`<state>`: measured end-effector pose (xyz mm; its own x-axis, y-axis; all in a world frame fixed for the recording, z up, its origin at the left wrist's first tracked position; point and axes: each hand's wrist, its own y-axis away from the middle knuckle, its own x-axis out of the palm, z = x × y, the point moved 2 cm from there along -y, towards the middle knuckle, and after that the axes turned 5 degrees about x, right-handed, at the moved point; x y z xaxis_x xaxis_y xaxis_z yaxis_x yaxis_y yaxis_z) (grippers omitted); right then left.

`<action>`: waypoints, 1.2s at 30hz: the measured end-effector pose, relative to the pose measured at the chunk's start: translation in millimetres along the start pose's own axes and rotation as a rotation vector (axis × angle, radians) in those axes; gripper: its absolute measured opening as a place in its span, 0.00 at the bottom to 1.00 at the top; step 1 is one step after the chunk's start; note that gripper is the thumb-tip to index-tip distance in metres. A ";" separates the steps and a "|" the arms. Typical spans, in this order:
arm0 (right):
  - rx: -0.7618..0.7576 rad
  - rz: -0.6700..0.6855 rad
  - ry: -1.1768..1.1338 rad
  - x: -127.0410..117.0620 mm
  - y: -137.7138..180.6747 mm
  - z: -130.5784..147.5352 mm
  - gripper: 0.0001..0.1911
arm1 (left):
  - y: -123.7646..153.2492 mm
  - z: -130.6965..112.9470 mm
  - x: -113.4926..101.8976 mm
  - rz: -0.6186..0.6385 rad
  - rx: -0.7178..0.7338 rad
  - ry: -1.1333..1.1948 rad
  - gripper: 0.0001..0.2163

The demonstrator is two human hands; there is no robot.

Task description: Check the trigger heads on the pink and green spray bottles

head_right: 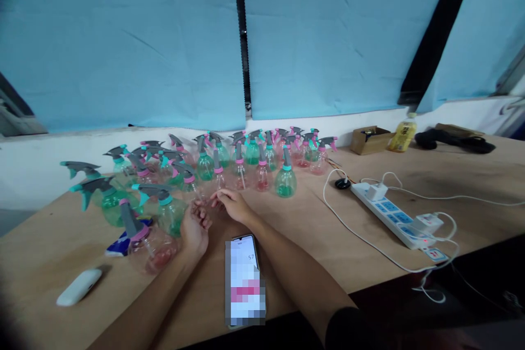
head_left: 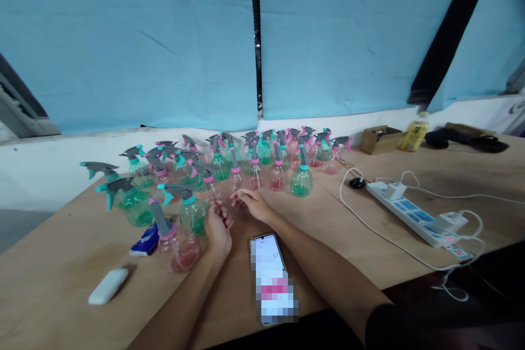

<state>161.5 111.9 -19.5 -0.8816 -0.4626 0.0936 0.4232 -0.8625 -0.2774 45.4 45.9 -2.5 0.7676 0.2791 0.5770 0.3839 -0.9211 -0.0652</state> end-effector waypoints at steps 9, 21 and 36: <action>-0.068 -0.075 0.203 -1.0 2.2 7.2 0.18 | -9.1 9.5 -4.9 0.060 -0.148 -0.068 0.11; -0.310 -0.086 0.411 11.2 11.1 29.5 0.14 | -10.5 17.7 -4.0 0.263 -0.252 -0.173 0.12; -0.290 0.043 0.589 48.8 -42.8 45.8 0.20 | -9.5 25.0 -12.5 0.268 -0.214 -0.248 0.07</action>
<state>109.9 116.8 40.7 -0.8669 -0.2348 -0.4396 0.4597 -0.7174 -0.5235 45.0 57.9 -29.5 0.9360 0.0550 0.3477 0.0590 -0.9983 -0.0008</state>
